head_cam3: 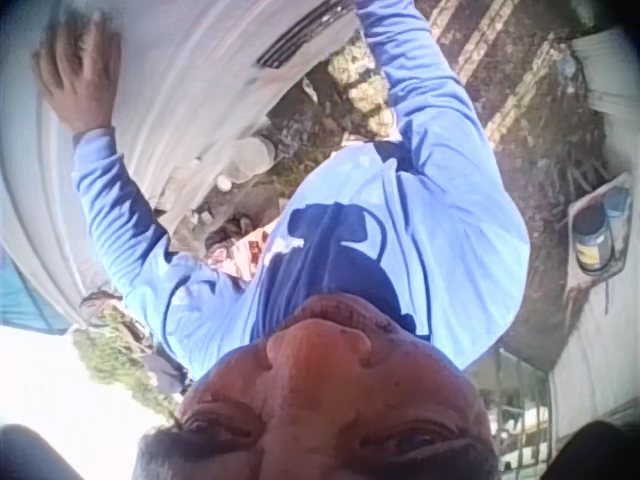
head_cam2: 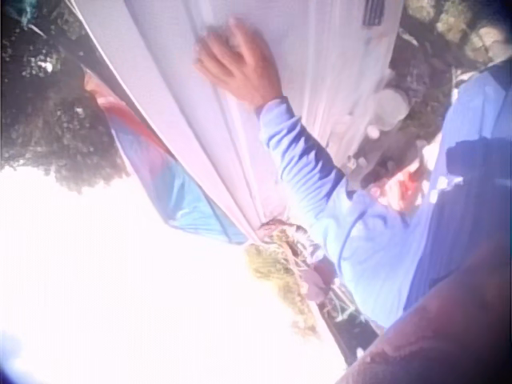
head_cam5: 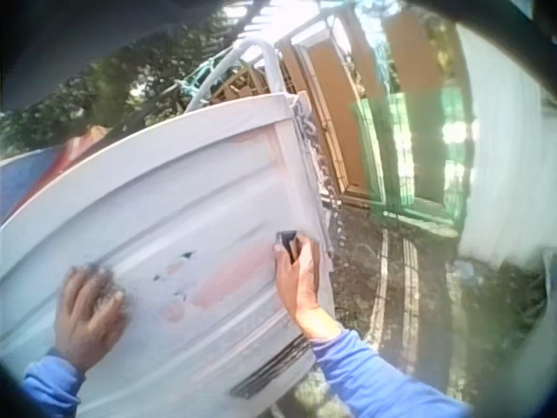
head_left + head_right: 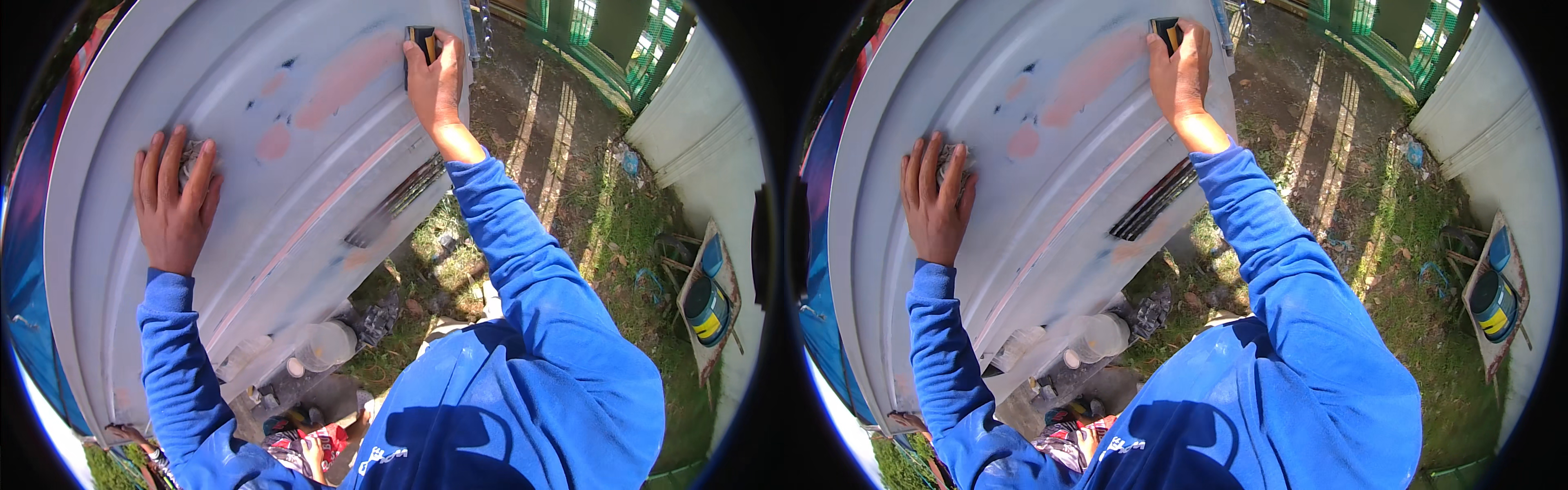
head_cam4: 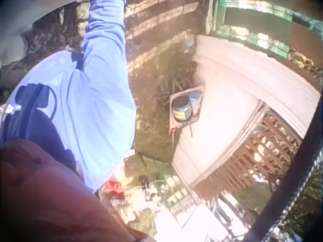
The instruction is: The person sands the surface of a white vehicle door using a sanding block. They work on various sections of the door, including the edges and areas with pink primer spots, while another person works nearby.
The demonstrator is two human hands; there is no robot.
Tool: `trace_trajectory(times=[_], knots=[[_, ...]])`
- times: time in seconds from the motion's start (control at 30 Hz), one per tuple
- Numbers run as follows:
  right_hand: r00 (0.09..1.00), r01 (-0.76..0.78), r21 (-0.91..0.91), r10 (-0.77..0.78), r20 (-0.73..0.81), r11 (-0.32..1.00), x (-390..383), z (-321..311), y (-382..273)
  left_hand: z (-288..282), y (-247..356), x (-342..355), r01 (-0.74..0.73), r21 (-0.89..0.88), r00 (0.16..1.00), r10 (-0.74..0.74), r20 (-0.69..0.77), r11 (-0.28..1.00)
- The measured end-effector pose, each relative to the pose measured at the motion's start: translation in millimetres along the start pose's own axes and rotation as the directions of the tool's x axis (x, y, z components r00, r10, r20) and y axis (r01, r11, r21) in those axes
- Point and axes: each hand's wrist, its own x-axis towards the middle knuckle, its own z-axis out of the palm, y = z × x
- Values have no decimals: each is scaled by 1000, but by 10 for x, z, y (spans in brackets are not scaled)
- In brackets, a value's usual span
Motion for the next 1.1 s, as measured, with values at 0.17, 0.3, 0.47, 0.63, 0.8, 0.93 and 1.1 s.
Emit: trace_trajectory(times=[0.17,0.3,0.47,0.63,0.8,0.93,1.1], knots=[[881,13,-10,-6,474,1000,-888,-909,170,373,565,216,-15,-75,1000,15,-8,997],[693,-261,-318,407,595,911,-1973,-2115,717,725,1175,1035,-87,-149,996,87,-9,985],[673,-261,-611,595,440,748,-2726,-3840,1227,1311,1988,1822,-183,-188,977,157,-143,965],[571,-419,-696,765,298,583,-2372,-4348,1039,1765,2629,1688,-75,-265,982,26,-185,961],[662,-278,-622,615,428,732,-2371,-4091,1337,1762,2781,1161,-156,-319,988,150,-42,935],[578,-358,-378,520,628,854,-2234,-3504,1336,1388,2535,470,-18,-315,997,42,72,949],[495,-320,-364,482,723,875,-2142,-3279,1405,784,2021,-737,151,-193,960,-97,262,970]])
